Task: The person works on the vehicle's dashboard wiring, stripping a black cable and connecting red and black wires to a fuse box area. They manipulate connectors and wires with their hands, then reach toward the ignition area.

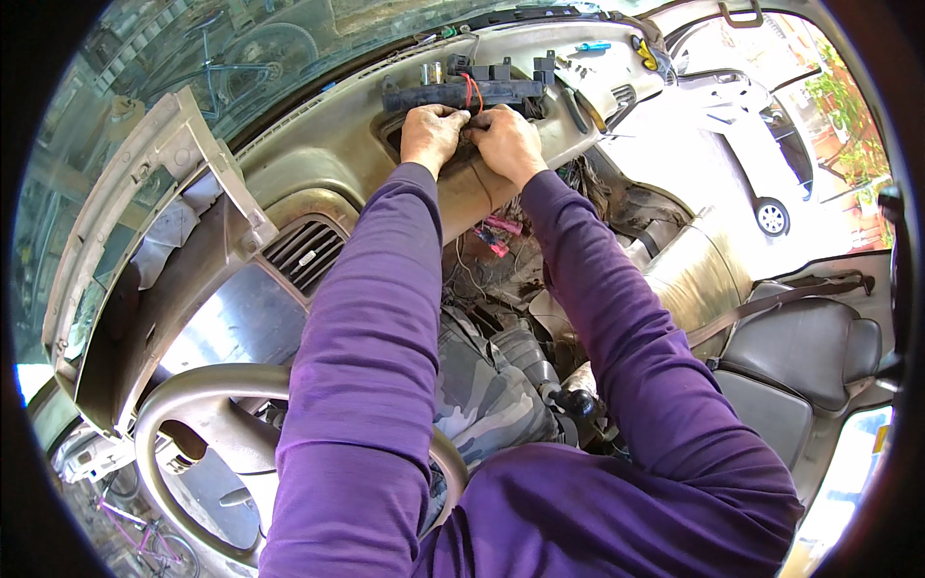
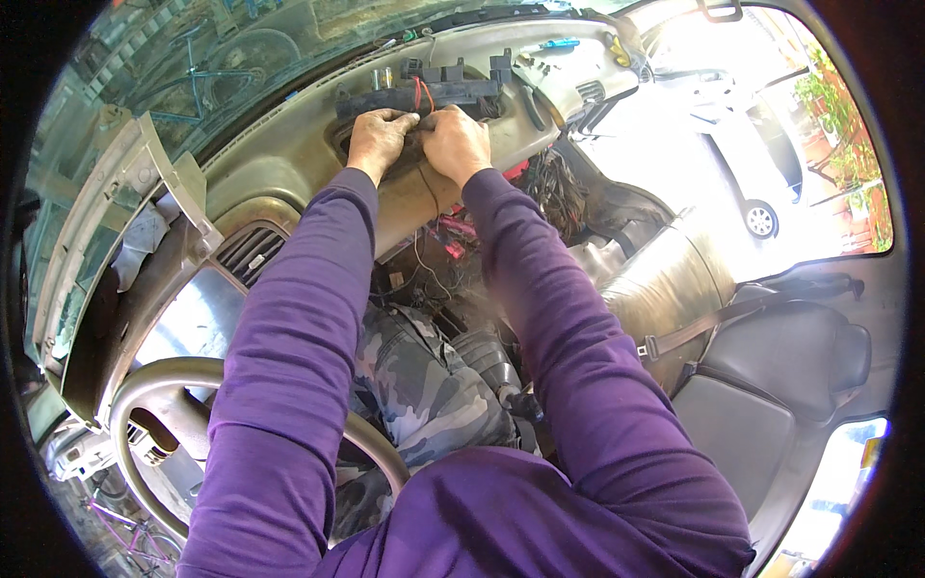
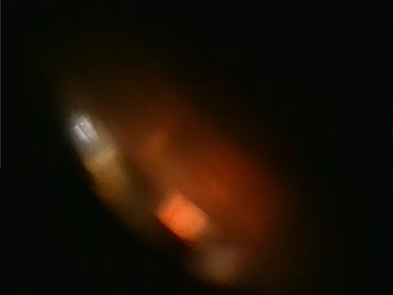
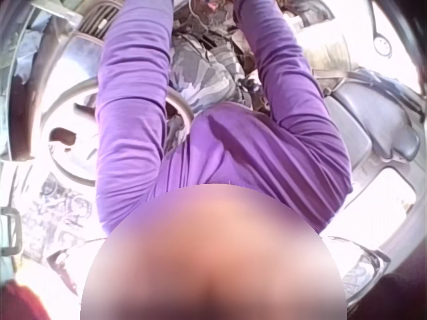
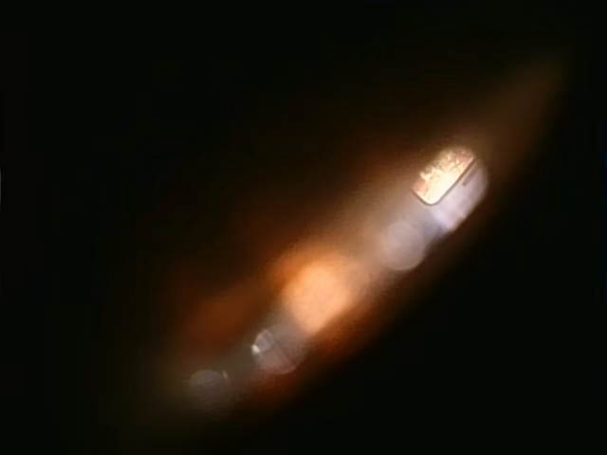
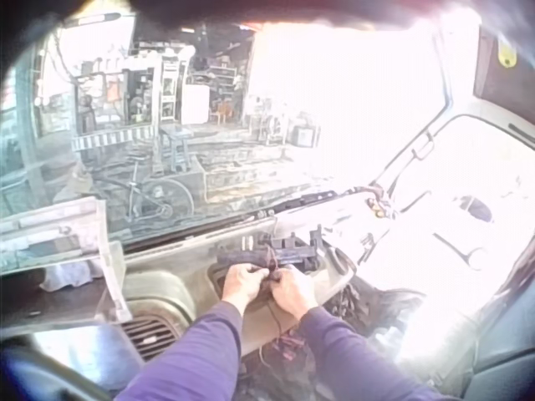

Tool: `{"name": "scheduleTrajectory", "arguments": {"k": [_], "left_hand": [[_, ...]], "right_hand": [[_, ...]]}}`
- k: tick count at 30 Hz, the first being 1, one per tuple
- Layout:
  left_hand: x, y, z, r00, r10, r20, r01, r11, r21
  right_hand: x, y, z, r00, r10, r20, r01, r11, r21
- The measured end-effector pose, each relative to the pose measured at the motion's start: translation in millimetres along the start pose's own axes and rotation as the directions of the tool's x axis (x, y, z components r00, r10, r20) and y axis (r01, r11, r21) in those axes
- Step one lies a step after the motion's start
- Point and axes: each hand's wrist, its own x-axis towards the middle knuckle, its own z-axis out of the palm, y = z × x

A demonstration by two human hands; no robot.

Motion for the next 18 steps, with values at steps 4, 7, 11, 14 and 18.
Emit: {"name": "scheduleTrajectory", "arguments": {"k": [4,7,11,14,18], "left_hand": [[-3.2,1.9,-3.2,0.999,0.017,0.029,-0.017,1.000,0.002],[-5.7,6.3,-2.1,0.994,0.080,0.072,-0.086,0.993,0.081],[-8.7,8.2,-2.6,0.992,0.092,0.085,-0.106,0.980,0.170],[-9.0,8.5,-3.3,0.992,0.071,0.108,-0.092,0.977,0.194],[-4.8,4.1,-0.3,0.995,0.098,0.024,-0.101,0.955,0.281]], "right_hand": [[-3.1,-12.8,-3.3,0.999,0.034,0.008,-0.033,0.997,-0.071],[0.0,-0.5,0.2,1.000,0.005,-0.029,-0.005,1.000,-0.007],[5.1,1.9,2.0,0.988,0.114,-0.102,-0.100,0.986,0.132],[5.3,-10.2,-1.3,0.985,0.161,-0.063,-0.154,0.983,0.100],[8.3,-14.9,-3.1,0.982,0.186,-0.029,-0.184,0.981,0.062]]}}
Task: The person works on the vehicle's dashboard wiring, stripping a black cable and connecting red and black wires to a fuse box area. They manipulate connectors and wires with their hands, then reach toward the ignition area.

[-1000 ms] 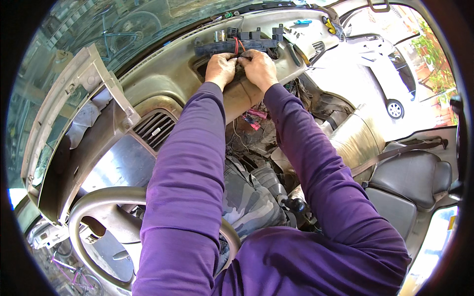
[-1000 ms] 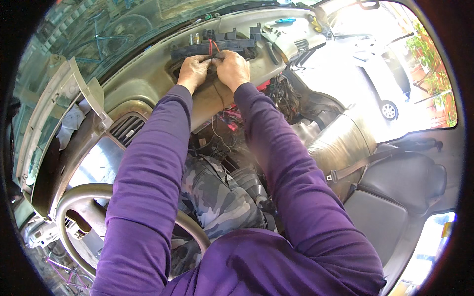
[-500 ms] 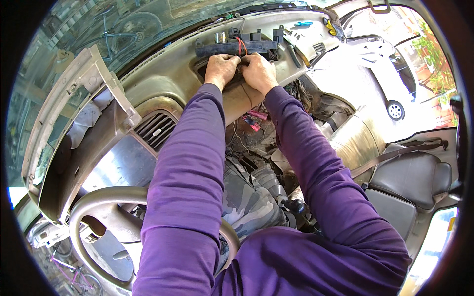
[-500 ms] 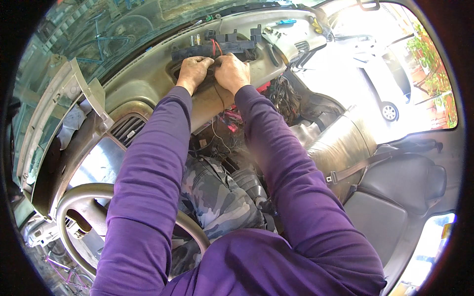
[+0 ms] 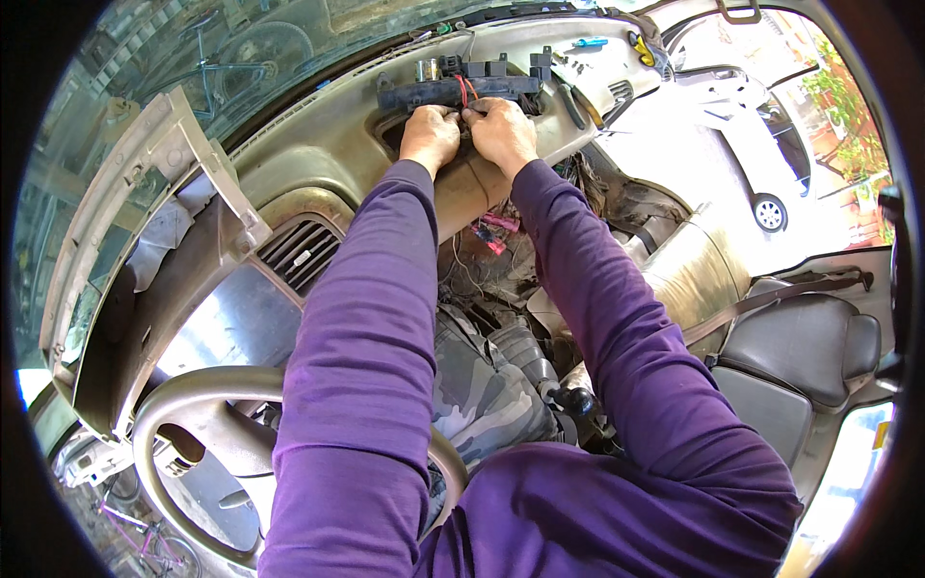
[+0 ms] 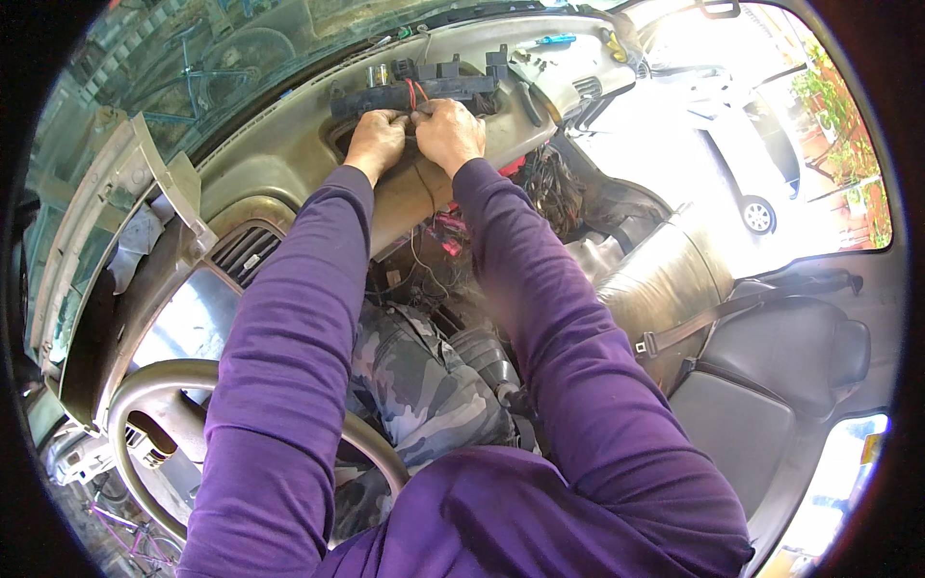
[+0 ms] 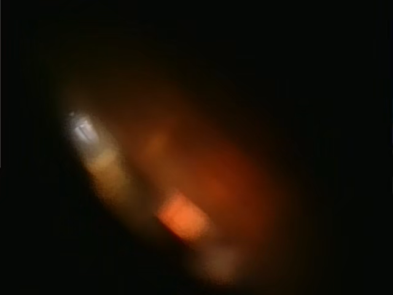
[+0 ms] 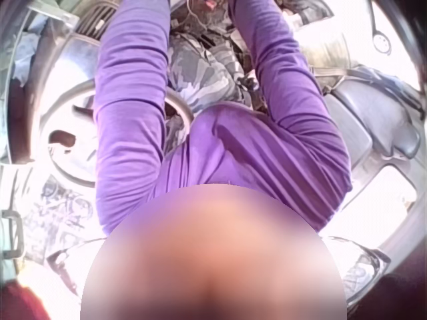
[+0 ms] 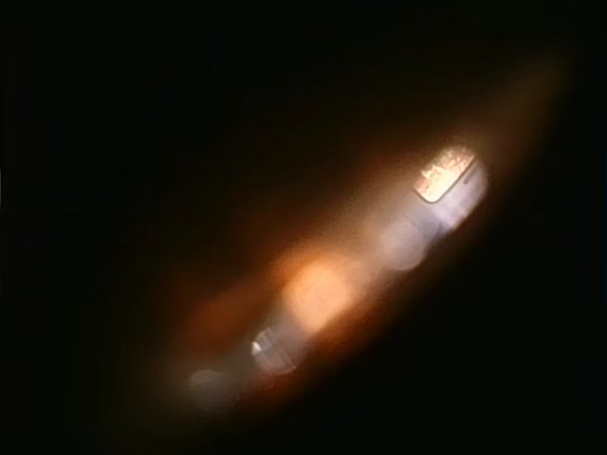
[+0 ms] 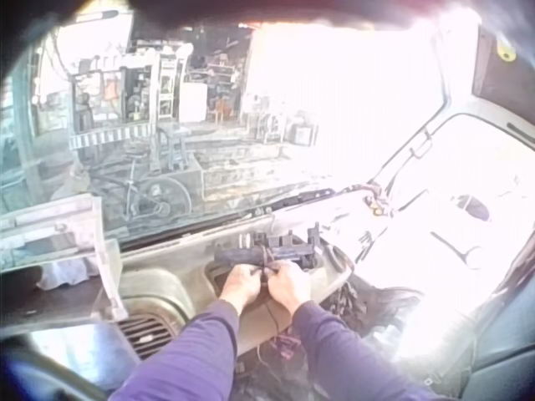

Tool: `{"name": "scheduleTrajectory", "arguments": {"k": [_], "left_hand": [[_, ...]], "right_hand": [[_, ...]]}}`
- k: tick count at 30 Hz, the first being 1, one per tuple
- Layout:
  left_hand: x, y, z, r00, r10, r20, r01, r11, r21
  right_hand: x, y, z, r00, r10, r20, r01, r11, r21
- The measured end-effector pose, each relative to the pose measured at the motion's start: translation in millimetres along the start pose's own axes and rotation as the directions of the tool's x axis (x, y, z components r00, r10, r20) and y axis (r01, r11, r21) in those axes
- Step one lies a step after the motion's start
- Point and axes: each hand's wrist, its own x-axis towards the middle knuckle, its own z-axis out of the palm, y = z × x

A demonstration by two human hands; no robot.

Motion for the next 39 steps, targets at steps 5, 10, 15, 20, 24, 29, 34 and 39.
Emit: {"name": "scheduleTrajectory", "arguments": {"k": [5,10,15,20,24,29,34,39], "left_hand": [[-9.1,14.8,-2.7,0.992,-0.072,-0.107,0.076,0.997,0.034],[-7.9,11.0,-4.8,0.995,-0.059,-0.083,0.059,0.998,-0.004],[-1.2,-0.3,0.5,0.999,0.035,0.034,-0.033,0.998,-0.052],[-2.6,1.6,2.8,0.998,0.063,-0.005,-0.062,0.996,0.063],[-5.5,6.2,3.2,0.995,0.057,-0.078,-0.045,0.988,0.148],[-1.9,3.4,-1.3,1.000,-0.008,-0.030,0.004,0.992,-0.124],[2.5,-9.4,-1.1,0.998,0.046,-0.040,-0.051,0.989,-0.140],[0.9,-2.9,3.1,0.992,0.066,-0.111,-0.077,0.992,-0.100]], "right_hand": [[2.1,8.1,0.7,0.999,-0.022,-0.047,0.023,0.999,0.032],[1.8,6.6,-3.3,1.000,-0.015,-0.002,0.015,0.998,0.062],[4.0,11.5,-0.2,0.999,-0.033,-0.003,0.033,0.996,0.079],[1.6,10.7,0.0,0.998,-0.067,0.009,0.066,0.995,0.080],[-0.9,5.1,-0.4,0.999,-0.038,-0.006,0.039,0.996,0.074],[-1.0,13.4,5.7,0.982,-0.171,-0.076,0.168,0.985,-0.043],[-6.2,2.0,4.6,0.985,-0.161,-0.061,0.155,0.983,-0.095],[-10.2,3.1,5.5,0.959,-0.218,-0.182,0.200,0.973,-0.114]]}}
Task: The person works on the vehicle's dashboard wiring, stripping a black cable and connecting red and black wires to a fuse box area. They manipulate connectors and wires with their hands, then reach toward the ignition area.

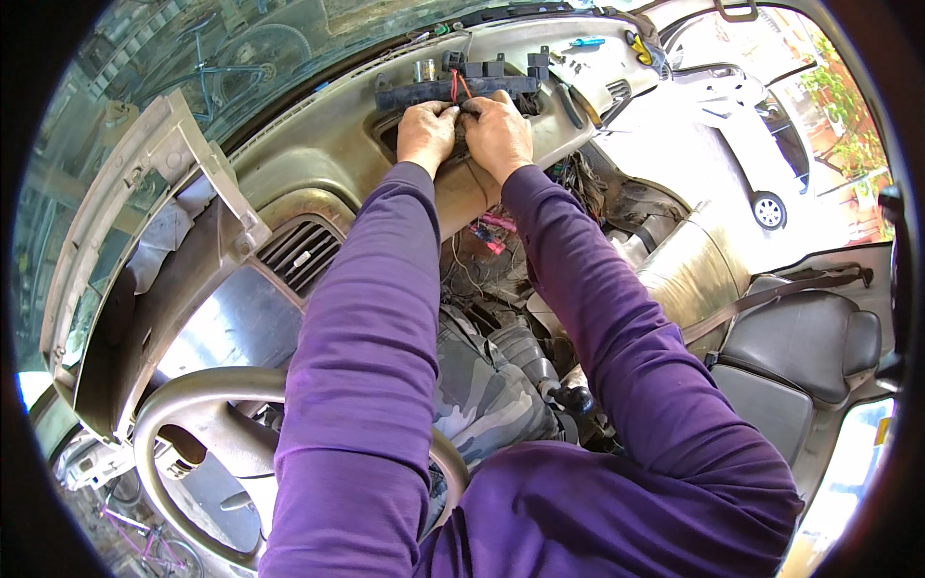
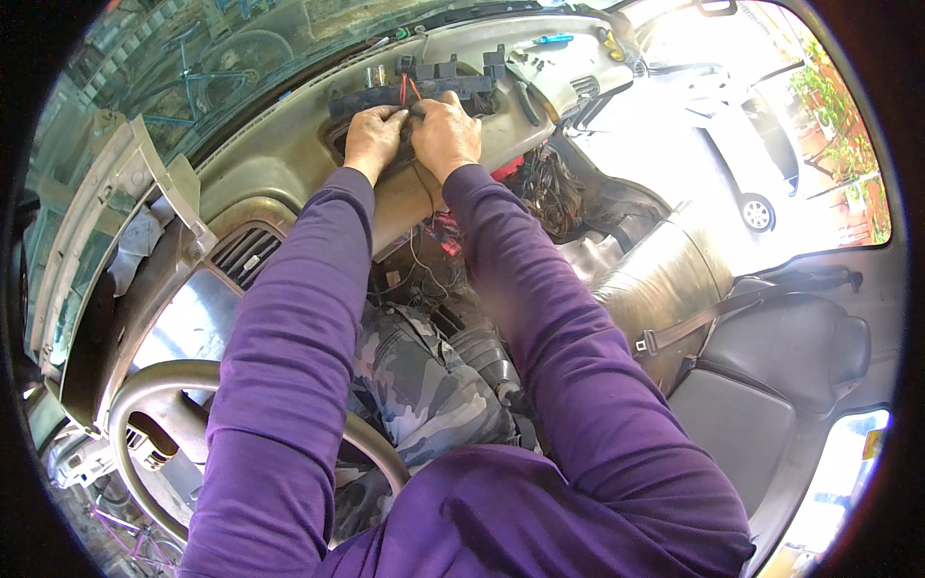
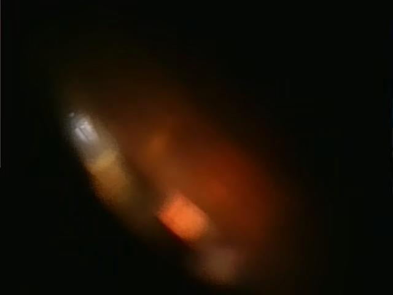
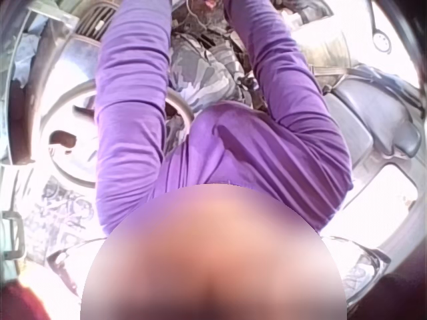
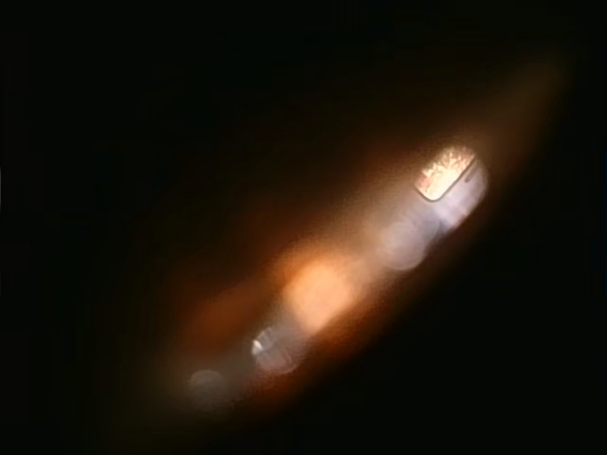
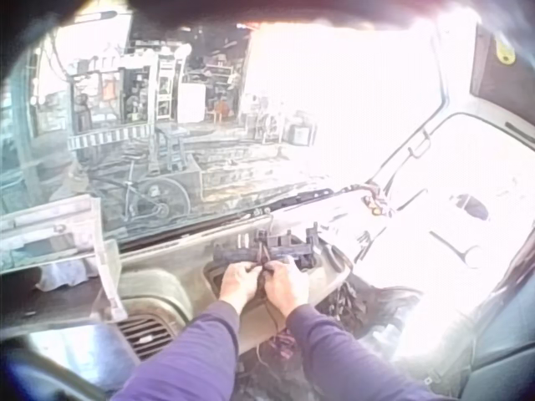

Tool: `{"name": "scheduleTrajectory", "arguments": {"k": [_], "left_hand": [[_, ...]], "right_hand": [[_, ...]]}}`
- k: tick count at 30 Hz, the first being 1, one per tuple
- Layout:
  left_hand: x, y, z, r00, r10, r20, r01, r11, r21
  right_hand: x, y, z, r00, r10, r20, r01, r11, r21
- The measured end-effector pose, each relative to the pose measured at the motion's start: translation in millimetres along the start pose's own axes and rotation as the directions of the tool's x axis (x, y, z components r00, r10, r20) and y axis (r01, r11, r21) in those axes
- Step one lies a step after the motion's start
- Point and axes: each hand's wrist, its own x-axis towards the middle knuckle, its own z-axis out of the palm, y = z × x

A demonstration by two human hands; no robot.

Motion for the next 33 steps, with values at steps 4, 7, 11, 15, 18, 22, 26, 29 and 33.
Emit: {"name": "scheduleTrajectory", "arguments": {"k": [4,7,11,15,18,22,26,29,33], "left_hand": [[-2.0,7.4,-3.4,0.999,-0.048,0.024,0.049,0.998,-0.048],[-3.1,6.9,-6.8,0.994,-0.093,0.058,0.094,0.995,-0.027],[-3.3,14.7,-8.8,0.975,-0.132,0.179,0.150,0.984,-0.094],[3.8,-0.2,-10.4,0.962,-0.119,0.246,0.180,0.952,-0.247],[3.1,-3.5,-6.2,0.964,-0.082,0.254,0.142,0.963,-0.229],[-2.3,4.6,-3.8,0.988,-0.026,0.155,0.023,1.000,0.016],[-8.0,13.5,-3.4,0.997,0.067,0.033,-0.069,0.994,0.082],[-13.9,20.7,-2.3,1.000,-0.004,-0.022,0.006,0.997,0.077],[-17.4,28.5,-4.3,0.998,0.000,-0.061,0.010,0.986,0.165]], "right_hand": [[-6.1,-5.6,-3.8,0.994,-0.069,-0.084,0.070,0.997,0.013],[-4.6,-11.5,-4.2,0.999,-0.035,0.041,0.038,0.997,-0.074],[2.0,2.0,-0.7,0.992,-0.056,0.109,0.059,0.998,-0.018],[1.3,6.4,1.6,0.991,-0.082,0.109,0.074,0.994,0.078],[5.4,13.1,4.3,0.987,-0.091,0.132,0.075,0.990,0.118],[7.2,14.1,4.8,0.995,-0.017,0.098,0.003,0.990,0.139],[6.2,6.5,1.0,0.998,0.057,0.016,-0.059,0.965,0.257],[8.9,4.1,-0.8,0.996,0.060,0.073,-0.075,0.971,0.227],[14.6,6.2,0.7,0.988,0.112,0.109,-0.133,0.968,0.212]]}}
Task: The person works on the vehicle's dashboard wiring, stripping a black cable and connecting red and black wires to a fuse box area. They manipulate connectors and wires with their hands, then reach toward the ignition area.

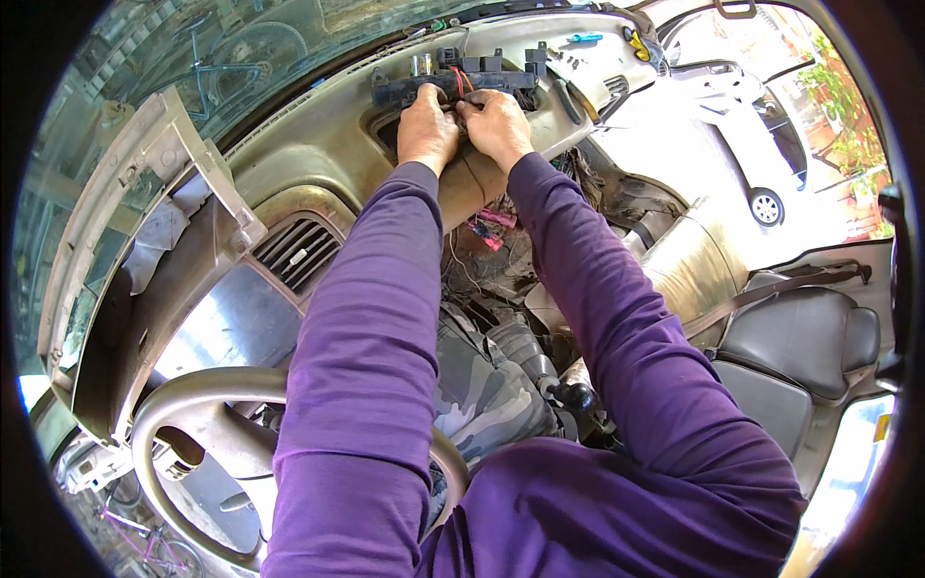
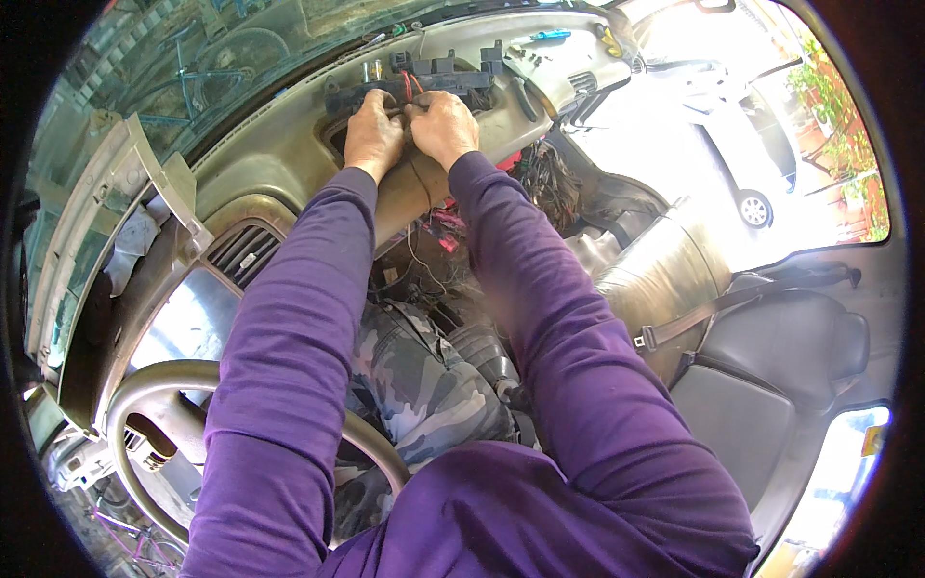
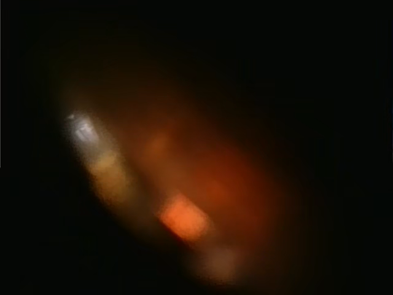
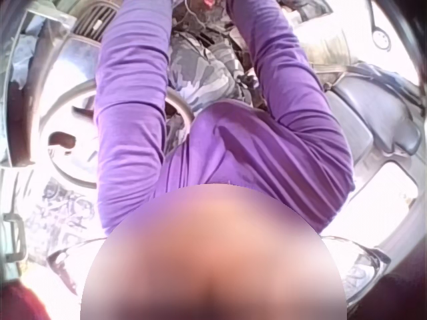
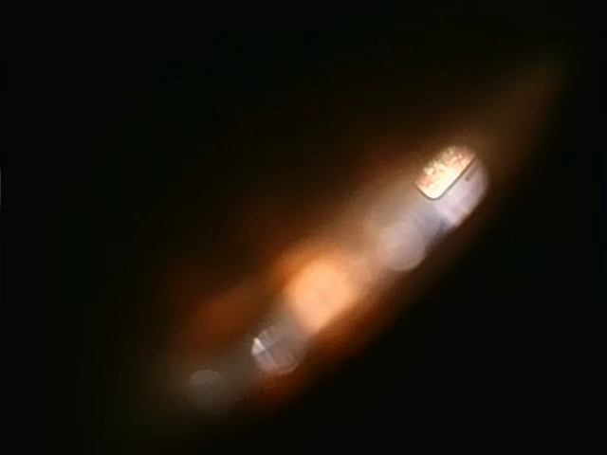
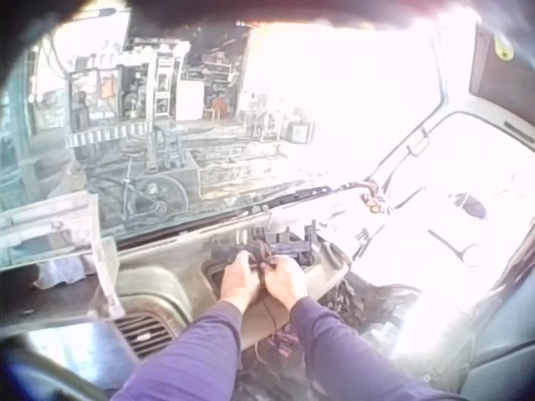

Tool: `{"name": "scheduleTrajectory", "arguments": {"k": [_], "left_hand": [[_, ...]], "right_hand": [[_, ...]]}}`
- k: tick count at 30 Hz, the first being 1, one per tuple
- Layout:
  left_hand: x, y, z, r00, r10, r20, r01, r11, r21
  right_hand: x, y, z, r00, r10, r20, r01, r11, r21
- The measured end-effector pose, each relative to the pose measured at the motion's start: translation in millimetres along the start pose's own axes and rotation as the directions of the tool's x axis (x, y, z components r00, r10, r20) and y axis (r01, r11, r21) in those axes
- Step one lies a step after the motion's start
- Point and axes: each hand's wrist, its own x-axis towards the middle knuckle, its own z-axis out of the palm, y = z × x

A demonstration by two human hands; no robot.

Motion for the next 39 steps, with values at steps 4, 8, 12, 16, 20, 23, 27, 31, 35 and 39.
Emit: {"name": "scheduleTrajectory", "arguments": {"k": [4,8,12,16,20,23,27,31,35,39], "left_hand": [[0.3,3.3,-6.3,0.996,-0.069,-0.063,0.070,0.997,0.015],[2.3,-1.5,-6.2,0.996,-0.082,0.026,0.081,0.996,0.032],[10.8,-18.8,3.7,0.995,0.023,0.093,-0.022,1.000,-0.009],[19.3,-27.0,8.9,0.984,-0.026,0.174,0.051,0.988,-0.144],[11.6,-17.1,6.2,0.995,-0.025,0.101,0.034,0.995,-0.091],[11.6,-17.6,5.1,0.997,-0.003,0.073,0.009,0.997,-0.075],[11.0,-18.7,4.8,0.998,0.012,0.058,-0.009,0.998,-0.055],[9.8,-13.1,4.5,0.998,-0.038,0.057,0.042,0.997,-0.072],[11.7,-16.4,2.7,0.998,-0.054,0.040,0.057,0.996,-0.070],[13.3,-16.4,-2.2,0.989,-0.128,0.079,0.136,0.986,-0.101]], "right_hand": [[-1.3,1.2,0.2,1.000,-0.014,-0.018,0.014,1.000,-0.005],[-1.2,1.3,-3.6,0.999,0.023,0.026,-0.024,0.998,0.051],[-0.2,3.2,-2.9,0.999,-0.029,0.025,0.027,0.997,0.068],[0.1,10.4,2.1,0.998,-0.060,-0.020,0.061,0.997,0.039],[-1.4,5.9,-0.6,1.000,-0.029,0.007,0.029,0.999,0.030],[-1.7,7.1,5.3,0.993,-0.107,-0.053,0.104,0.993,-0.059],[-5.3,5.3,3.2,0.985,-0.160,-0.068,0.156,0.986,-0.057],[-10.0,4.5,1.9,0.987,-0.151,-0.062,0.146,0.986,-0.084],[-9.7,5.9,-1.1,0.987,-0.156,0.037,0.159,0.983,-0.093],[-6.7,9.8,-0.7,0.987,-0.134,0.092,0.139,0.989,-0.052]]}}
